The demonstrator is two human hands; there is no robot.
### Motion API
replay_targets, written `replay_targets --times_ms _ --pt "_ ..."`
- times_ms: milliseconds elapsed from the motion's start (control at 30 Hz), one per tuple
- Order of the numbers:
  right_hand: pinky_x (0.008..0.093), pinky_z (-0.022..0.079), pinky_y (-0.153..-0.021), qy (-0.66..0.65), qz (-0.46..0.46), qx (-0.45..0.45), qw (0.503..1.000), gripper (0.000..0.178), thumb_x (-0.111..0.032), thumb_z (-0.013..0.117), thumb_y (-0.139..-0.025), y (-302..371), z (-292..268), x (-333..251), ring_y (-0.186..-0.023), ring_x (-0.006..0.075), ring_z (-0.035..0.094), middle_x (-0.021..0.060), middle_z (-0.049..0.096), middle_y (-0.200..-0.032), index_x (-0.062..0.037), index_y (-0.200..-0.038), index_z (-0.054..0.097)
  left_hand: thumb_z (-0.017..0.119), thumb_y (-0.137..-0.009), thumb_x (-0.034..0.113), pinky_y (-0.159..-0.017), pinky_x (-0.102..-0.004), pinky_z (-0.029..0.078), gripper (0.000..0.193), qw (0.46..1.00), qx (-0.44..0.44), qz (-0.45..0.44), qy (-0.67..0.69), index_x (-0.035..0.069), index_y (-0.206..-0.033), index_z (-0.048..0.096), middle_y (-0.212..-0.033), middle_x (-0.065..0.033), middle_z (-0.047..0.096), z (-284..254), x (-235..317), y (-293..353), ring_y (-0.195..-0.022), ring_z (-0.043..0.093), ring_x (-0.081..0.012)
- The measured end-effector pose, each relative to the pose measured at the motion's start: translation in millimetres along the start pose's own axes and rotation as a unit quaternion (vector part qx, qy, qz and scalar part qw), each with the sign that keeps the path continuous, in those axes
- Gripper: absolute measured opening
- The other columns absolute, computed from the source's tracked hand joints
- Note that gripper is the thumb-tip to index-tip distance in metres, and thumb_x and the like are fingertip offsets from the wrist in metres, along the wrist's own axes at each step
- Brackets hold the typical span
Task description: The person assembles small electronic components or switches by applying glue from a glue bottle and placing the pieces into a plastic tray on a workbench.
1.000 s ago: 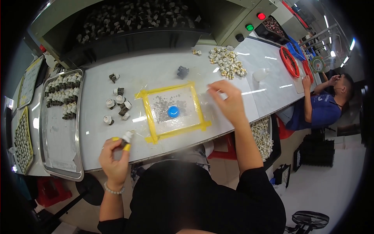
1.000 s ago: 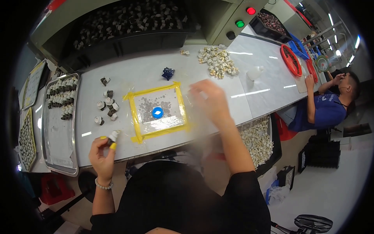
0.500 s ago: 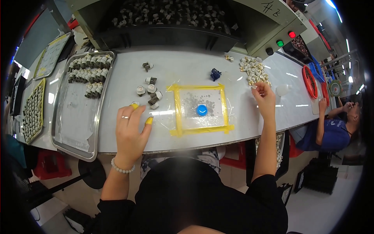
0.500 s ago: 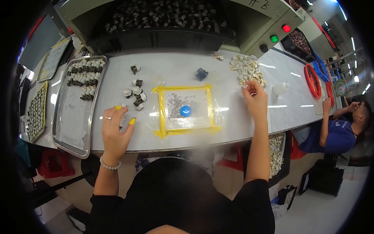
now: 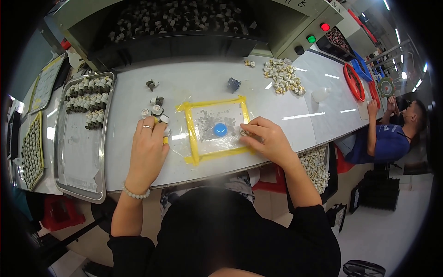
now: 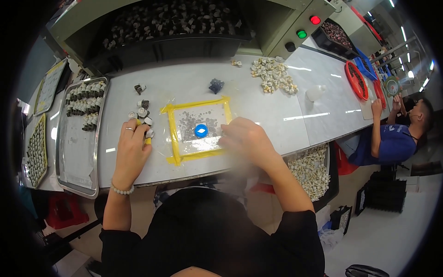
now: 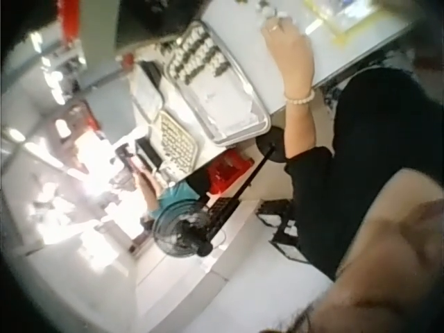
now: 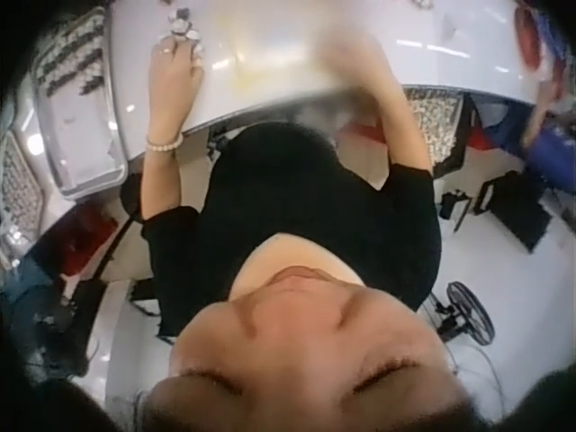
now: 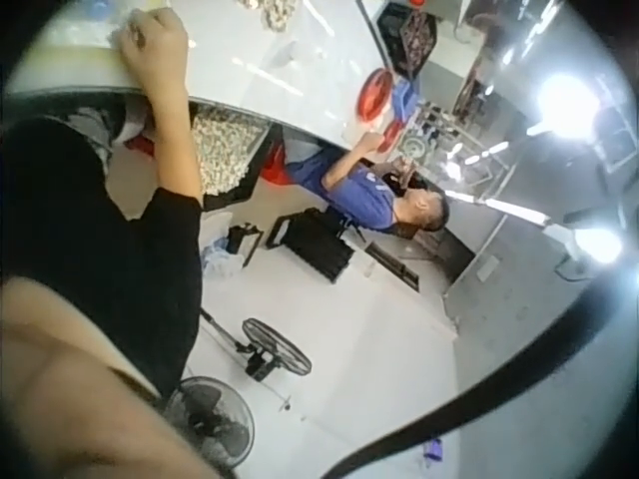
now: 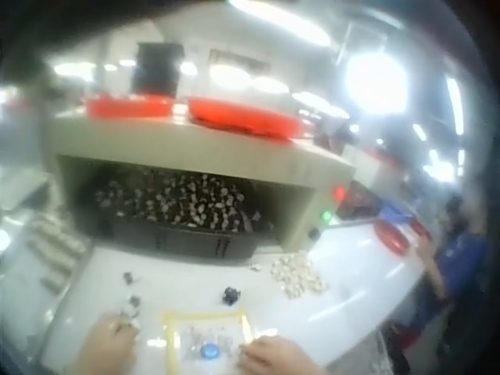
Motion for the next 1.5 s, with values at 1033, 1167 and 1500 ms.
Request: replay_targets --times_ms 1033,1167,1500 --pt "0.0323 0.051 -0.064 0.050 -0.081 -0.038 0.995 0.018 -0.005 0.066 -0.075 -38 22 -35 -0.071 0.0239 0.061 0.0085 0.061 -0.084 -0.0032 -0.093 0.068 0.064 -0.073 0.001 -0.082 -0.0381 0.045 0.034 0.992 0.103 -0.067 0.027 0.001 -0.106 0.060 -0.103 -0.0167 0.056 -44 -29 9 -0.091 0.055 -0.0323" --pt "0.0310 0.050 -0.064 0.023 -0.091 -0.026 0.995 0.020 -0.004 0.067 -0.075 -37 18 -35 -0.071 0.0231 0.060 0.0083 0.060 -0.084 -0.0027 -0.095 0.068 0.064 -0.074 0.002 -0.074 -0.0364 0.047 0.030 0.978 0.018 -0.195 0.067 0.000 -0.104 0.061 -0.103 -0.0163 0.057 -44 -55 17 -0.082 0.057 -0.0293" --pt "0.0275 0.049 -0.066 -0.072 -0.035 -0.004 0.997 0.022 -0.002 0.067 -0.075 -34 18 -25 -0.074 0.0193 0.061 0.0091 0.061 -0.090 -0.0003 -0.098 0.066 0.062 -0.072 -0.002 -0.066 -0.0338 0.047 0.029 0.971 -0.004 -0.194 0.141 -0.001 -0.100 0.060 -0.089 -0.0122 0.059 -19 -58 7 -0.074 0.057 -0.0253"
Point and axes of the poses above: each hand's wrist, its own y-axis away from the middle knuckle, its own z-axis out of the palm, x = y × z, the point moved 7 cm from there along -y, towards the middle knuckle
